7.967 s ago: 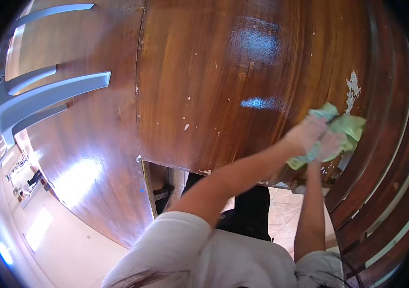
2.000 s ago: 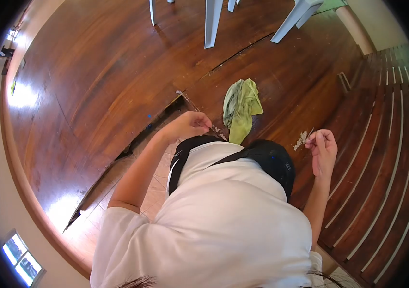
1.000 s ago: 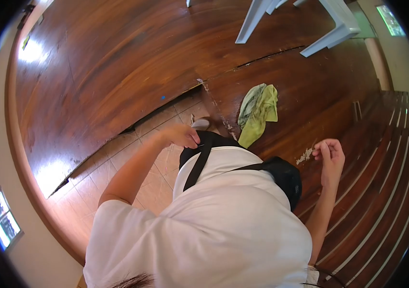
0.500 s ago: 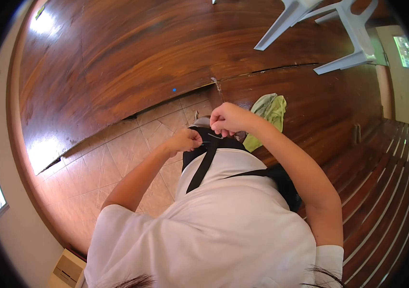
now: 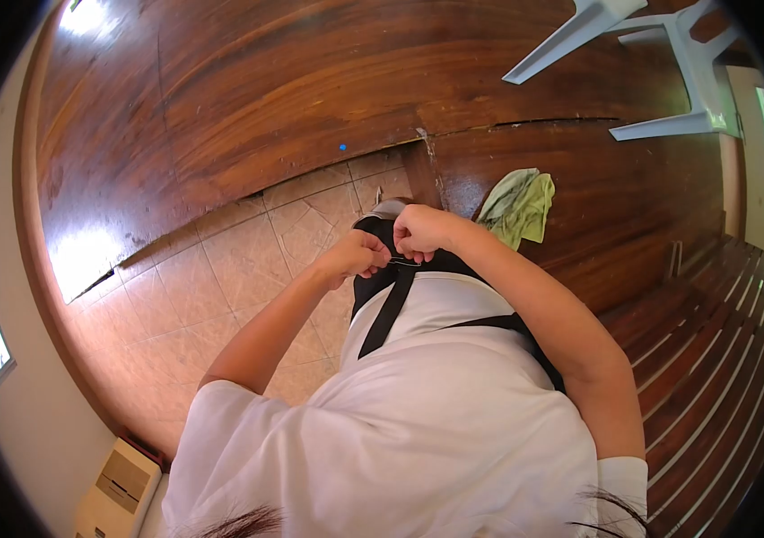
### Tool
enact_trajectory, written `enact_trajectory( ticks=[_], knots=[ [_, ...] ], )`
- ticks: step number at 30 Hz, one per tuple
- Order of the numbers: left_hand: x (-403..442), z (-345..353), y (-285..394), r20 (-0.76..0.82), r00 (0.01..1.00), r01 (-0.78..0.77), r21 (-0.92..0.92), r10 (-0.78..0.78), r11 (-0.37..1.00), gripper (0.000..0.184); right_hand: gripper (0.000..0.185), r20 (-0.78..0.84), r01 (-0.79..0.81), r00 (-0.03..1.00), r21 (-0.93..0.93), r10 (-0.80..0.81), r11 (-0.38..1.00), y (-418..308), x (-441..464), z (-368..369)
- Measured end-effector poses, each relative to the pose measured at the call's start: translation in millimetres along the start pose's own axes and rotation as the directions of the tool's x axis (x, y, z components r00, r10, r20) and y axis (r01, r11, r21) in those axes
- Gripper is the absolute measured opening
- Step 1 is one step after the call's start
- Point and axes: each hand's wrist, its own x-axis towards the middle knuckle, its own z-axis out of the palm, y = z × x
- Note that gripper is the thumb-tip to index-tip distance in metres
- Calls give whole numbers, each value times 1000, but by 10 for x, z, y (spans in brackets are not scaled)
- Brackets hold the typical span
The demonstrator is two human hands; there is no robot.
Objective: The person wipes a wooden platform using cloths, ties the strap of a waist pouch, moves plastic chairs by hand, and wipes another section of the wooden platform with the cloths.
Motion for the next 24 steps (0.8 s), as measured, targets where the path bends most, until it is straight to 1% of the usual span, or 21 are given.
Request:
enact_trajectory(
  ticks=[2,3,5,6,7,8,9,10,11,12,14,15,16,17,18,20,21,22,23,24],
  knots=[
    [-13,-13,40,-12,1000,14,11,-14,1000,6,8,-48,1,999,73,3,997,35,21,22],
    [-22,-17,62,-29,999,25,15,-25,1000,7,8,-52,1,999,79,3,997,51,26,25],
    [-21,-26,83,-40,999,26,31,-25,999,7,9,-125,26,992,225,2,974,88,28,31],
    [-21,-27,93,-54,998,26,41,-24,999,8,9,-129,27,992,230,3,973,101,32,36],
    [-30,-19,94,-52,998,27,46,-24,999,8,9,-145,31,989,318,16,948,108,41,44],
    [-48,-12,94,-70,997,16,15,-15,1000,8,9,-161,39,987,404,28,914,101,47,45],
    [-64,-6,98,-89,996,4,-16,-6,1000,9,9,-165,44,986,406,26,913,94,48,49],
    [-74,13,102,-90,996,4,-12,-5,1000,9,9,-180,20,981,456,69,890,89,48,60],
    [-80,42,105,-140,990,-6,29,10,1000,13,9,-192,0,975,503,111,864,100,68,70],
    [-82,67,110,-190,981,-12,68,25,998,17,9,-193,3,975,503,108,864,113,89,72],
    [-86,131,123,-227,973,-30,69,45,997,20,9,-287,34,956,285,52,958,129,102,83],
    [-90,170,135,-259,964,-49,71,65,996,23,9,-284,35,957,288,50,957,127,99,82],
    [-89,205,155,-260,964,-44,73,62,996,23,9,-286,-13,953,291,100,957,133,96,64],
    [-128,245,231,-280,955,-75,100,100,992,25,9,-288,-61,946,295,150,953,130,95,51],
    [-144,274,285,-299,944,-105,129,140,986,26,9,-288,-60,946,300,150,952,118,96,43],
    [-113,293,338,-292,946,-102,152,143,983,26,10,-248,-176,923,404,293,897,79,91,16],
    [-100,301,358,-286,947,-100,171,147,980,25,10,-249,-176,923,405,293,897,54,82,-3],
    [-60,311,336,-287,947,-99,171,146,980,25,9,-238,-216,909,430,341,877,27,73,-23],
    [-3,312,297,-308,928,-138,238,210,961,23,9,-227,-254,894,455,387,854,16,84,-36],
    [49,304,260,-323,905,-176,306,275,936,22,9,-229,-251,894,457,386,853,5,92,-46]
  ],
)
